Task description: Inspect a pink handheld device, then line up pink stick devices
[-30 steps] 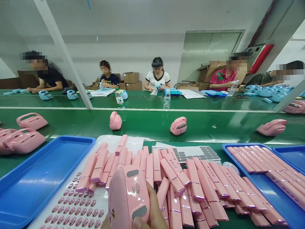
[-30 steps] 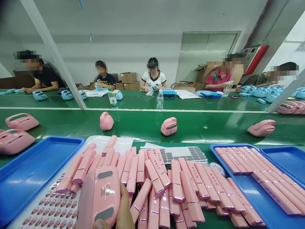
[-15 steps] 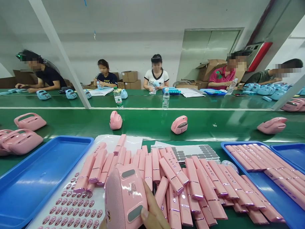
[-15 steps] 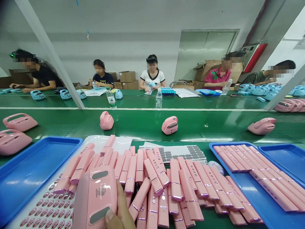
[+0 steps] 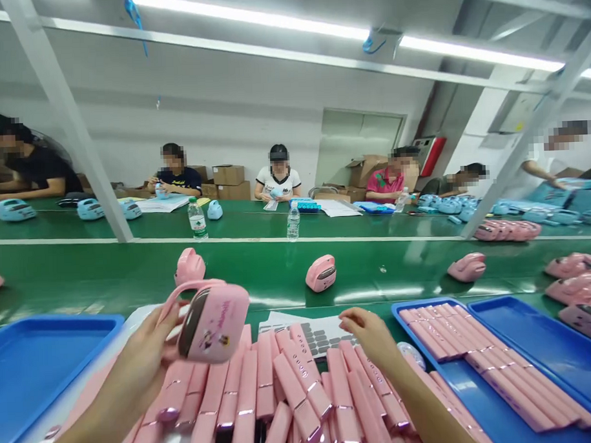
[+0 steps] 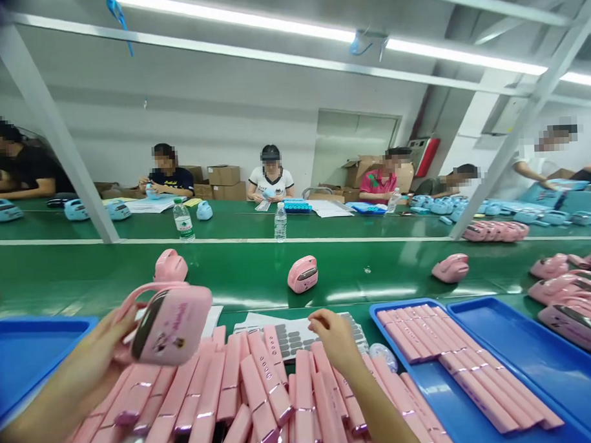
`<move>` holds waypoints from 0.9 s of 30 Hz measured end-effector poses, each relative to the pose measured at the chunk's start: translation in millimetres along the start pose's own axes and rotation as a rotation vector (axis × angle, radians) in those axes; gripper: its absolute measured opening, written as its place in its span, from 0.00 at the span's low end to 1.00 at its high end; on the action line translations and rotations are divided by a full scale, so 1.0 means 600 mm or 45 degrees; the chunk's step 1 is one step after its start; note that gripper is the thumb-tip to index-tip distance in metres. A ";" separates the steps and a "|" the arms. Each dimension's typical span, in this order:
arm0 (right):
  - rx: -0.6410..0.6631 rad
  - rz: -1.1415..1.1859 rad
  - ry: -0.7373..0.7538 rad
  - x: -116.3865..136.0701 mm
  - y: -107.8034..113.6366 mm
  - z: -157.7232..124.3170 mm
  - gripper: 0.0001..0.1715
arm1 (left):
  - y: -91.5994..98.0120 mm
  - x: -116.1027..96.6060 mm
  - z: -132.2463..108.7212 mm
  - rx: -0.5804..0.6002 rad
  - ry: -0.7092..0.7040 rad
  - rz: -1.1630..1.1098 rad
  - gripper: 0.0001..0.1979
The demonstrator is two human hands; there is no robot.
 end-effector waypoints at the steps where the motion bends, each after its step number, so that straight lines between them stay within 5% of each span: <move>1: 0.038 -0.103 -0.020 -0.009 -0.012 0.027 0.10 | -0.022 -0.015 0.037 0.036 -0.086 0.048 0.25; 4: 0.139 -0.389 -0.104 -0.032 -0.070 0.083 0.09 | -0.118 -0.044 0.137 0.255 -0.349 0.242 0.16; 8: 0.190 -0.635 -0.195 -0.054 -0.121 0.112 0.09 | -0.222 -0.021 0.219 0.379 -0.533 0.570 0.09; 12: 0.265 -0.720 -0.163 -0.070 -0.133 0.120 0.07 | -0.266 0.035 0.248 0.453 -0.567 0.782 0.11; 16: 0.361 -0.663 -0.065 -0.076 -0.133 0.120 0.09 | -0.265 0.063 0.265 0.477 -0.542 0.858 0.12; 20: 0.361 -0.528 -0.015 -0.074 -0.120 0.121 0.09 | -0.251 0.042 0.275 0.510 -0.652 0.902 0.16; 24: 0.283 -0.386 -0.088 -0.084 -0.103 0.123 0.10 | -0.162 0.014 0.310 0.153 -0.636 1.063 0.20; 27: 0.213 -0.369 -0.099 -0.077 -0.102 0.125 0.08 | -0.068 0.033 0.341 -0.120 -0.391 1.142 0.27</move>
Point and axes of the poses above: each hand's wrist, its own z-axis towards the middle knuckle, its own y-axis out of the back of the hand, x = y × z, the point moved 10 cm from there along z, towards the middle knuckle, and after that the axes turned 7 degrees about -y, right-handed, at the moved point
